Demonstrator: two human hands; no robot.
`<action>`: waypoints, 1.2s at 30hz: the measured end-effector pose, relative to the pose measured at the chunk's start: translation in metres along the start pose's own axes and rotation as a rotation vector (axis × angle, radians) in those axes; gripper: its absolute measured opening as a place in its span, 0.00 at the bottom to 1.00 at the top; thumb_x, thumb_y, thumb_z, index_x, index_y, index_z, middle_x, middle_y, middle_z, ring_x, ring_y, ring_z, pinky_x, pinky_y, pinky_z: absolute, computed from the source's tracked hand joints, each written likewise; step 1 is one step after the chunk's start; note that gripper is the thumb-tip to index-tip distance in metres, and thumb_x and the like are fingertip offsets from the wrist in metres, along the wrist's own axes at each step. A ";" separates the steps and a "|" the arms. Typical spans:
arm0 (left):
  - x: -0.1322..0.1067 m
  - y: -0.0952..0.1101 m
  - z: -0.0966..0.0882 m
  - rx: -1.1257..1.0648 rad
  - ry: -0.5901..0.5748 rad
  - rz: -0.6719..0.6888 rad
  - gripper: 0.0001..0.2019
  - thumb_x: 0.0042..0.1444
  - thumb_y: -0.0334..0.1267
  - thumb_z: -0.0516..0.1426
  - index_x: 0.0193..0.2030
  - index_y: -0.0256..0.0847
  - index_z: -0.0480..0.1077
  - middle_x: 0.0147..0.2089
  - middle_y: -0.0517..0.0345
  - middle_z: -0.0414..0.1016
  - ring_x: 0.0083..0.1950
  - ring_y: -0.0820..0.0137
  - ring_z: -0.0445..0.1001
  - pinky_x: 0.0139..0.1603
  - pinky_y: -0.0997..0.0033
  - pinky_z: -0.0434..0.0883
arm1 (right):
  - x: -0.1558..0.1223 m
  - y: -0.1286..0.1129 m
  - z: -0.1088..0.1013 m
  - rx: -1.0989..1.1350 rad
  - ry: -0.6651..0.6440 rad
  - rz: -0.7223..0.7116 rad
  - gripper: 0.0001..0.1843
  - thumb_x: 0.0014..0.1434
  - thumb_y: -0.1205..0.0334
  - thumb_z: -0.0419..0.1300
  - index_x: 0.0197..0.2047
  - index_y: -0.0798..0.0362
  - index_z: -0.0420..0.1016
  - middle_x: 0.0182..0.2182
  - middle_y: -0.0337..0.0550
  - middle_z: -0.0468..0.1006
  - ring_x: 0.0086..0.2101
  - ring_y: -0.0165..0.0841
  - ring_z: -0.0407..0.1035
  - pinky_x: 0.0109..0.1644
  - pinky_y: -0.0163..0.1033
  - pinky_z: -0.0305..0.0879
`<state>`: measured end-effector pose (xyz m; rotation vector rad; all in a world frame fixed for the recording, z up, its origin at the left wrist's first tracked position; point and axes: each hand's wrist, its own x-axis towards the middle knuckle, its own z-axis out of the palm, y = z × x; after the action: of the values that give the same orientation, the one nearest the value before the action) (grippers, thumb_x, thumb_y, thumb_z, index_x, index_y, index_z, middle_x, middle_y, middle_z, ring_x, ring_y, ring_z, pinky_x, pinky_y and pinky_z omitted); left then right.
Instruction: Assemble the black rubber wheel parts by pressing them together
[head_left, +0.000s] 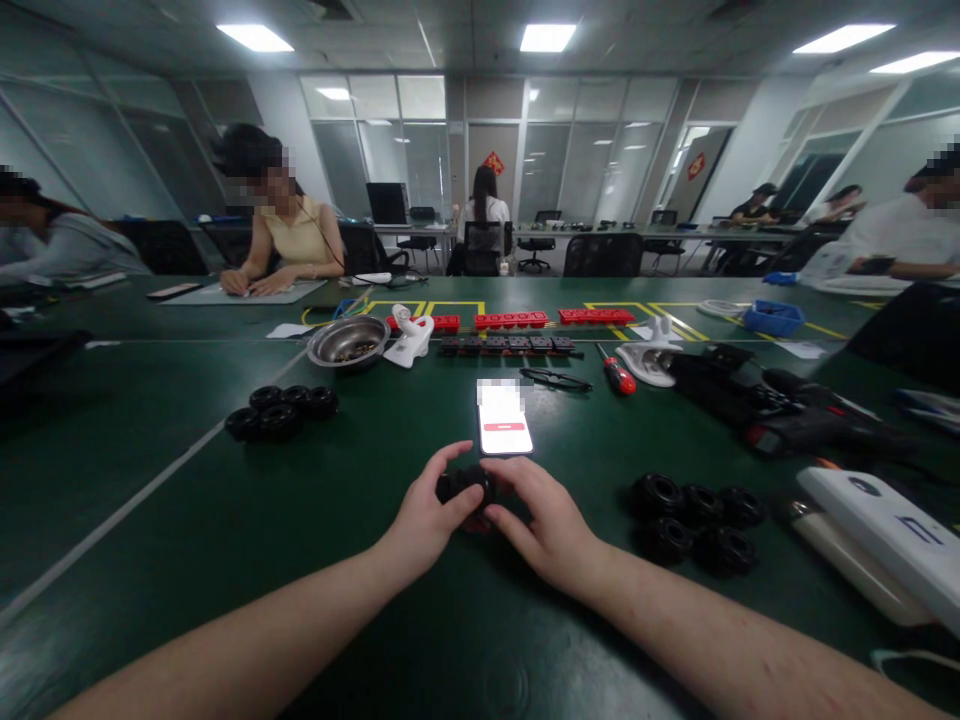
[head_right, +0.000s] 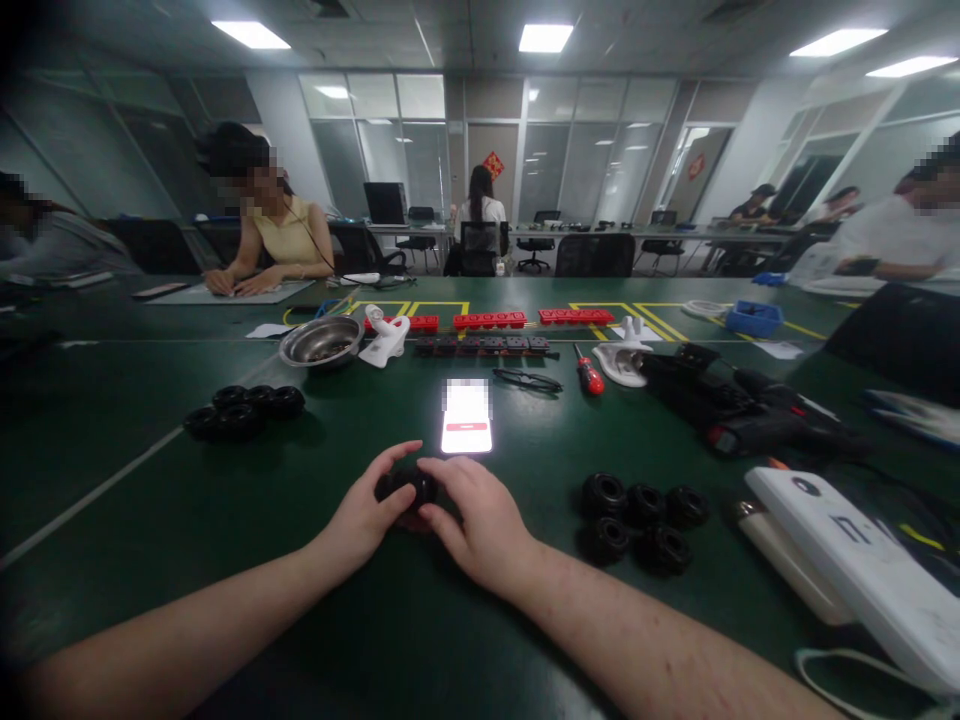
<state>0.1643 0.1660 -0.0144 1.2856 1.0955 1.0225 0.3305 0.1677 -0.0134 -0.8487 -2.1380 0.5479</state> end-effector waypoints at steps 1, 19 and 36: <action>0.000 0.001 0.001 -0.026 0.016 -0.019 0.25 0.47 0.45 0.56 0.51 0.42 0.55 0.41 0.53 0.67 0.34 0.65 0.72 0.29 0.67 0.70 | 0.000 0.000 0.001 0.024 0.017 0.016 0.23 0.53 0.65 0.54 0.52 0.51 0.55 0.41 0.46 0.67 0.40 0.35 0.62 0.44 0.42 0.60; 0.004 0.003 -0.001 -0.161 -0.032 -0.106 0.34 0.48 0.37 0.53 0.60 0.44 0.40 0.41 0.55 0.61 0.33 0.69 0.71 0.35 0.65 0.70 | 0.002 0.009 0.007 0.101 0.052 0.200 0.12 0.53 0.65 0.55 0.42 0.53 0.66 0.35 0.42 0.71 0.32 0.31 0.65 0.36 0.36 0.62; 0.001 0.005 0.002 -0.072 0.027 -0.054 0.31 0.47 0.38 0.56 0.57 0.45 0.46 0.38 0.58 0.65 0.32 0.70 0.69 0.30 0.69 0.69 | 0.002 0.001 0.005 0.216 0.072 0.183 0.06 0.52 0.63 0.56 0.35 0.53 0.64 0.37 0.42 0.68 0.38 0.33 0.64 0.41 0.39 0.62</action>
<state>0.1664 0.1673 -0.0091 1.1823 1.0983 1.0326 0.3254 0.1692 -0.0161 -0.9321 -1.9060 0.8138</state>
